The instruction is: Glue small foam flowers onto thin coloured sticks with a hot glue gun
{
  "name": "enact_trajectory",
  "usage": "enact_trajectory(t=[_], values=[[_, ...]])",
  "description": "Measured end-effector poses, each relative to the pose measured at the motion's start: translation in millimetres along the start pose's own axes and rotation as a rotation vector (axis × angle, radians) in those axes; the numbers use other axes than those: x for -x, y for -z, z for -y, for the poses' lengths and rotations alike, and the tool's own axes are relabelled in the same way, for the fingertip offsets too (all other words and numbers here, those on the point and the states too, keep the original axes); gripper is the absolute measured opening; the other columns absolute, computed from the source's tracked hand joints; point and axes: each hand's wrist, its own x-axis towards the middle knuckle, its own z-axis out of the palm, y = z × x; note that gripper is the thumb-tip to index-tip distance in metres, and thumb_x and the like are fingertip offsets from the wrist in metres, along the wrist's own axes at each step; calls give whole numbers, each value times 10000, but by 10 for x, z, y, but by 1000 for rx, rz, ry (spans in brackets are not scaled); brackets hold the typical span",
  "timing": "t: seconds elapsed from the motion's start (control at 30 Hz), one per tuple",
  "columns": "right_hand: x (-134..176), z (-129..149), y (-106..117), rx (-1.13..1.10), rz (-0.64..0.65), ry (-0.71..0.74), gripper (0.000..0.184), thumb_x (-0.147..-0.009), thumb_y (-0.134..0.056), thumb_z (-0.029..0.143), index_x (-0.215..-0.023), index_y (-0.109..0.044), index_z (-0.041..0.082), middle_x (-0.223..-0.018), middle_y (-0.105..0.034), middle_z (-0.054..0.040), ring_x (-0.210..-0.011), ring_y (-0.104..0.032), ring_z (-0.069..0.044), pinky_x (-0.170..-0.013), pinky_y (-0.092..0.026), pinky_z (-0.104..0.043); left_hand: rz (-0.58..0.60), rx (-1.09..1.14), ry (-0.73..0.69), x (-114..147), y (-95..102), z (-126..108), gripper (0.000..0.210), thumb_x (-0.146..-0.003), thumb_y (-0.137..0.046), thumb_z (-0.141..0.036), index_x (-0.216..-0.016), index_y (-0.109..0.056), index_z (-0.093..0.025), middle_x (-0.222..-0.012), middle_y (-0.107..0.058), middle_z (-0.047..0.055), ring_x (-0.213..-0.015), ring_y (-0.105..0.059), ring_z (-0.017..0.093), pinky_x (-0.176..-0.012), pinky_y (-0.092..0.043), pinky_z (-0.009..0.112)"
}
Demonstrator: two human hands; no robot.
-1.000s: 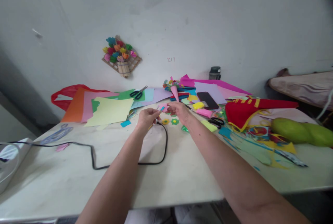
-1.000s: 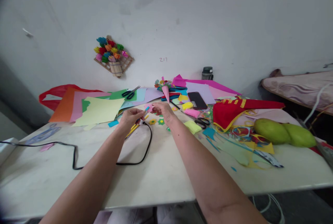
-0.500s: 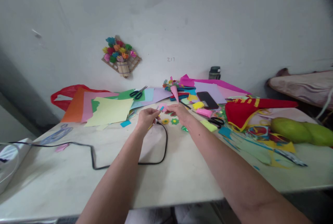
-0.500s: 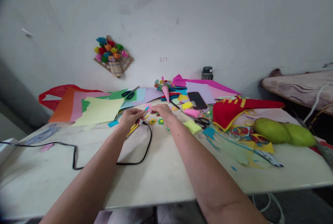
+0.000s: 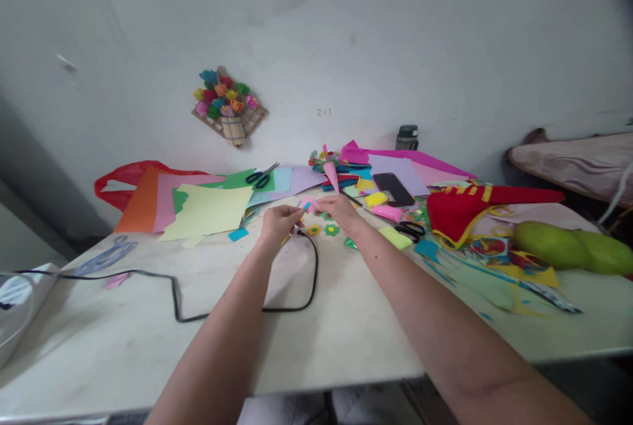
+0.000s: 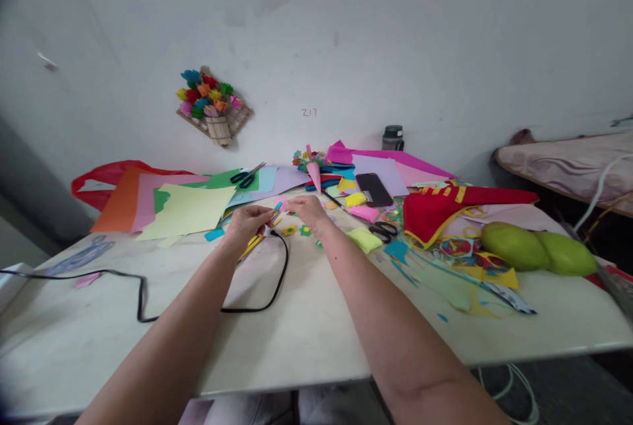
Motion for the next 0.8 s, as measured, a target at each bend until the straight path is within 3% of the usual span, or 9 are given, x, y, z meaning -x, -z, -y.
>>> enact_trajectory(t=[0.43,0.8], values=[[-12,-18,3,73,4,59,224,-609,-573,320,-659,-690,136,-654,-634,-37,-648,-523,-134,-575,-351,-243,3,-45,-18,-22,10,15,285,-609,-641,-347,-730,-646,-90,-478,-557,-8,-341,-358,40,-355,-259,183],[14,10,-11,-18,8,19,201,-610,-570,329,-623,-659,149,-635,-607,-22,-647,-519,-132,-582,-332,-243,4,-5,-49,-50,6,56,297,-591,-656,-400,-672,-600,-120,-478,-576,-6,-338,-385,45,-358,-279,181]])
